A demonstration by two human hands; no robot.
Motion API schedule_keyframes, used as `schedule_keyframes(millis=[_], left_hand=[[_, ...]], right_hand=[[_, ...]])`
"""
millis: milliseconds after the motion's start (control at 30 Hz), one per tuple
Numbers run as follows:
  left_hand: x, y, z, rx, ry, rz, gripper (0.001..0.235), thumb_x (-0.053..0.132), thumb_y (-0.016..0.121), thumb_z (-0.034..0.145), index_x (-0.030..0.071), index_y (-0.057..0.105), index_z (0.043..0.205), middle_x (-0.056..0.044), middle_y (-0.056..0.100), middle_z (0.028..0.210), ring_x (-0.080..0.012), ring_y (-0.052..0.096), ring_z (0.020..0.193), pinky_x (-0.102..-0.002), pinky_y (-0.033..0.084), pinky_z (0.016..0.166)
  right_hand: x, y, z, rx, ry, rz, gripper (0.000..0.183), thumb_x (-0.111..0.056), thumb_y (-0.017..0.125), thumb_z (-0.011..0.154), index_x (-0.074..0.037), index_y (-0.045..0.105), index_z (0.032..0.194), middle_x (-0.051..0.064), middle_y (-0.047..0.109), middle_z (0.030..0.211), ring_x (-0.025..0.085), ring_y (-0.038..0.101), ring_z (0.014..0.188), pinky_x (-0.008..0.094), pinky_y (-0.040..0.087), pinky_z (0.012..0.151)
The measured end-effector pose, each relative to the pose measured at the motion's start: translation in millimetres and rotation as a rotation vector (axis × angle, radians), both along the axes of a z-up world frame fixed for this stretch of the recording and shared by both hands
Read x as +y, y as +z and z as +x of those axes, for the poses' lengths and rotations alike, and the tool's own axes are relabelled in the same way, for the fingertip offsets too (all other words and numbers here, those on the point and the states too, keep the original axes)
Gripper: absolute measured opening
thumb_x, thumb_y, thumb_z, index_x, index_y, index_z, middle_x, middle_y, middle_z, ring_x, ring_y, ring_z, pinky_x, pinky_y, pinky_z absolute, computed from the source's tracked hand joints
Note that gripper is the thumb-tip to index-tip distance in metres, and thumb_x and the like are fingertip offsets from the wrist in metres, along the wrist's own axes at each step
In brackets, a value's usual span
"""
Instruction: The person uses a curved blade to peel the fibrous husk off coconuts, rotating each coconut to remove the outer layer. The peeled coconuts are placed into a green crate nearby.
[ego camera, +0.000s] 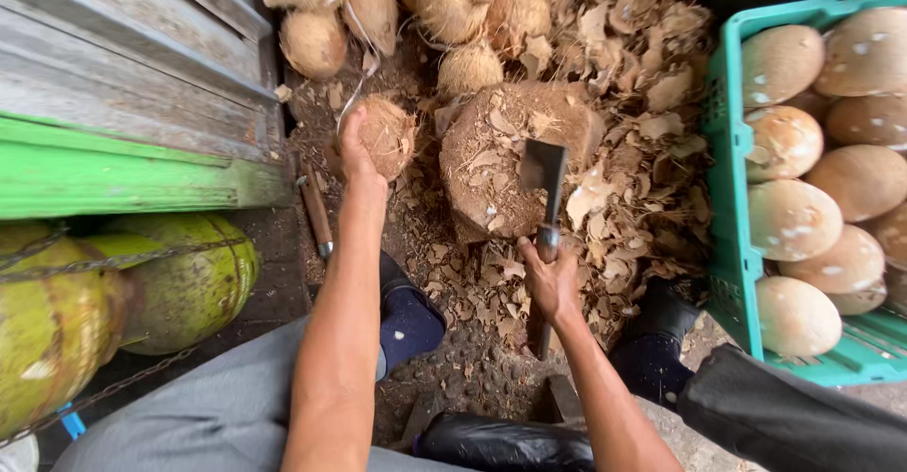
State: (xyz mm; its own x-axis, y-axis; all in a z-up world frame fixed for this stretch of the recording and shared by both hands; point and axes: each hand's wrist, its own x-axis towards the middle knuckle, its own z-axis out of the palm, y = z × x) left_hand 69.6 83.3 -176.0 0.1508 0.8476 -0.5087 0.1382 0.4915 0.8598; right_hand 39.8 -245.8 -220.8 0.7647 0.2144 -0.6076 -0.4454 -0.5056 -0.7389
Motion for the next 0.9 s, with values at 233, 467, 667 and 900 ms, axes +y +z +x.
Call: schedule_keyframes(millis=[233, 467, 667, 900], left_hand=[[-38.5, 35.0, -22.8, -0.127, 0.029, -0.069, 0.074, 0.044, 0.080, 0.067, 0.019, 0.056, 0.132, -0.002, 0.052, 0.132, -0.0229, 0.041, 0.129, -0.063, 0.024, 0.108], [-72.6, 52.4, -34.7, -0.182, 0.196, -0.148, 0.081, 0.033, 0.087, 0.058, 0.015, 0.045, 0.125, -0.013, 0.065, 0.114, -0.0287, 0.073, 0.100, -0.044, 0.061, 0.083], [-98.2, 56.7, -35.4, -0.186, 0.168, -0.320, 0.079, 0.034, 0.084, 0.062, 0.016, 0.041, 0.126, -0.012, 0.063, 0.116, -0.0296, 0.070, 0.102, -0.052, 0.059, 0.082], [-98.3, 31.5, -29.3, -0.158, 0.099, -0.352, 0.065, 0.045, 0.084, 0.067, 0.014, 0.059, 0.118, -0.009, 0.066, 0.117, -0.0250, 0.066, 0.102, -0.049, 0.053, 0.083]], right_hand=[[8.7, 74.4, -14.8, -0.045, 0.370, 0.149, 0.041, -0.053, 0.053, 0.098, -0.013, 0.046, 0.098, 0.002, 0.044, 0.071, 0.014, 0.042, 0.054, 0.030, 0.039, 0.047], [-10.1, 62.5, -3.2, 0.030, 0.279, 0.196, 0.032, -0.043, 0.059, 0.097, -0.011, 0.055, 0.099, 0.001, 0.052, 0.072, 0.012, 0.046, 0.054, 0.028, 0.045, 0.050], [-79.5, 85.2, 28.8, -0.230, -0.044, -0.031, 0.029, -0.039, 0.057, 0.100, -0.010, 0.055, 0.099, 0.001, 0.056, 0.073, 0.012, 0.051, 0.055, 0.029, 0.050, 0.050], [-27.4, 104.0, 28.8, -0.146, 0.157, 0.190, 0.025, -0.037, 0.059, 0.097, -0.012, 0.057, 0.094, 0.002, 0.055, 0.068, 0.011, 0.046, 0.049, 0.026, 0.044, 0.044]])
